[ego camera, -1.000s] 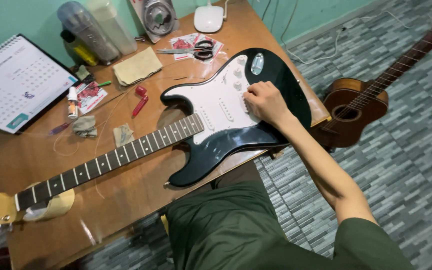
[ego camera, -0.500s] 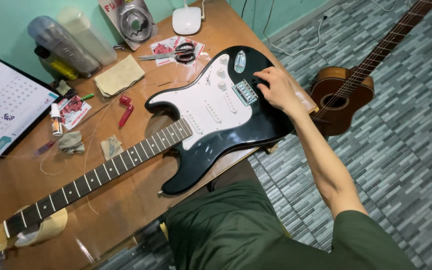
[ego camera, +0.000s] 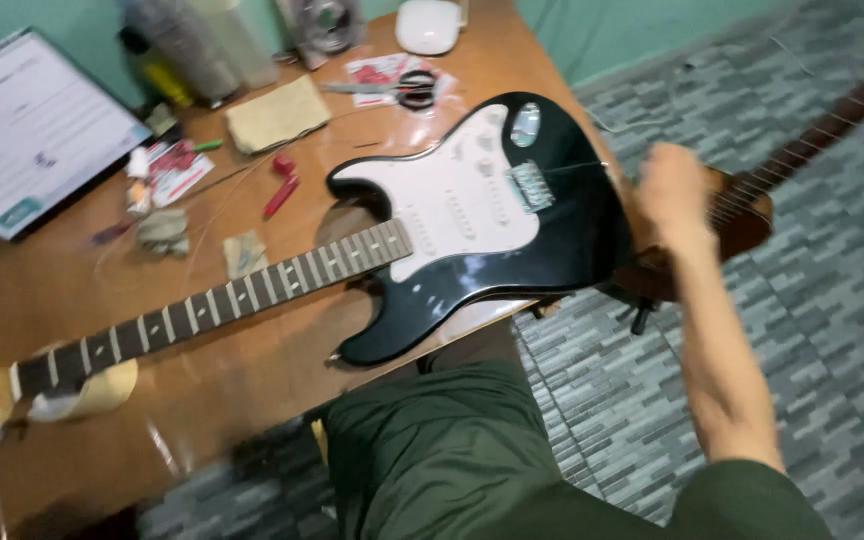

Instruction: The person strings a black electric guitar by threading strings through the bridge, pulling them along the fretboard, and winding them onto the tuning pegs at the headstock. The person handles the guitar strings and the guitar itself throughout the process.

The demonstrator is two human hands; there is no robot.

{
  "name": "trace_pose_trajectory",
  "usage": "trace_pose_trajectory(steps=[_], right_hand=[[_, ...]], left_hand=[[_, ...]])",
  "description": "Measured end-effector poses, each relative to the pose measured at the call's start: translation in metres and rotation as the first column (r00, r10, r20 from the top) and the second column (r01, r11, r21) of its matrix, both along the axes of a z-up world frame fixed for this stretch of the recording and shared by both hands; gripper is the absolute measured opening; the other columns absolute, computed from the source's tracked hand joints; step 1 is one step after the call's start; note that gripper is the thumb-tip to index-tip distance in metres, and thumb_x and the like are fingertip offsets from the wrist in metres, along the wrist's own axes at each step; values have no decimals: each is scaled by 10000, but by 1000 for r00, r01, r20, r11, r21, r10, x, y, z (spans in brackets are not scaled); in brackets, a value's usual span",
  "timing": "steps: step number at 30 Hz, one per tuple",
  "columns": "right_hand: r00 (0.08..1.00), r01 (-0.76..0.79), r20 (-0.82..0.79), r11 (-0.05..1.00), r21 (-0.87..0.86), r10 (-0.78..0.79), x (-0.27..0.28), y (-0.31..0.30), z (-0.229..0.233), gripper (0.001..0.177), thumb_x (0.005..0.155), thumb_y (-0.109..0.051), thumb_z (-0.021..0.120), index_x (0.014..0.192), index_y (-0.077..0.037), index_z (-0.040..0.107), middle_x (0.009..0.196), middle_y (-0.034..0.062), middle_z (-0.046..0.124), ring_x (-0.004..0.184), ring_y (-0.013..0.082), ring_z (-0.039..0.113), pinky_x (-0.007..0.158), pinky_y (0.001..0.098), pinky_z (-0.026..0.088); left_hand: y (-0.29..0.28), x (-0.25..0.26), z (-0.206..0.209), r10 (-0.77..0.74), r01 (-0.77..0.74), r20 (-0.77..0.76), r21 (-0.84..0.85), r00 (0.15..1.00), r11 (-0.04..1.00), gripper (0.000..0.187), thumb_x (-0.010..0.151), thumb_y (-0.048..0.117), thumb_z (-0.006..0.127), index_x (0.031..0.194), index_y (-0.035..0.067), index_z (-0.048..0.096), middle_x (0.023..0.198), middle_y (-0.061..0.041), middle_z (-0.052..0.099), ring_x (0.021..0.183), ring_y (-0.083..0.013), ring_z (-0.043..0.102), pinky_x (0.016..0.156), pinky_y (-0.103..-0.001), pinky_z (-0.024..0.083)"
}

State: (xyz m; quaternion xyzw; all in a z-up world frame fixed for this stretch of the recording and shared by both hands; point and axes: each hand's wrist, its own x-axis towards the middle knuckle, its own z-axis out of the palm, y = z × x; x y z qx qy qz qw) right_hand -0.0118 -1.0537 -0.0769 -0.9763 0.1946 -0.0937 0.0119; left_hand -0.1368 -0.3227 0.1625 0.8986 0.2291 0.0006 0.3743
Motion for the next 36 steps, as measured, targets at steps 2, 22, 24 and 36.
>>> trace_pose_trajectory(steps=[2,22,24,36], right_hand=[[996,79,41,995,-58,-76,-45,-24,10,114,930,-95,634,963,8,674,893,252,684,847,475,677,703,545,544],[748,-36,-11,57,998,664,-252,316,11,270,1002,-315,742,799,-162,651,710,-112,489,664,31,409,571,253,335],[748,-173,62,105,979,661,-263,333,-18,206,969,-199,664,1083,-28,647,1104,138,676,1045,218,643,865,350,521],[894,-365,-62,-801,475,-444,-86,179,81,112,951,42,522,978,-62,551,652,-63,492,516,43,438,459,180,375]], left_hand=[[4,-5,-28,55,-54,-36,12,998,998,196,956,131,791,1138,68,756,901,-158,752,754,-281,686,715,-360,519],[-238,-54,-162,-836,695,-9,-552,548,461,600,934,408,633,1445,107,536,1281,-87,744,1186,-197,723,1032,-325,517],[-250,-57,-169,-756,609,19,-606,654,512,267,1033,240,482,935,135,708,800,-2,714,770,-134,700,746,-283,505],[-88,-71,-208,-959,488,249,-859,135,-154,170,1086,290,583,1054,139,656,949,57,584,865,-70,562,841,-238,459]])
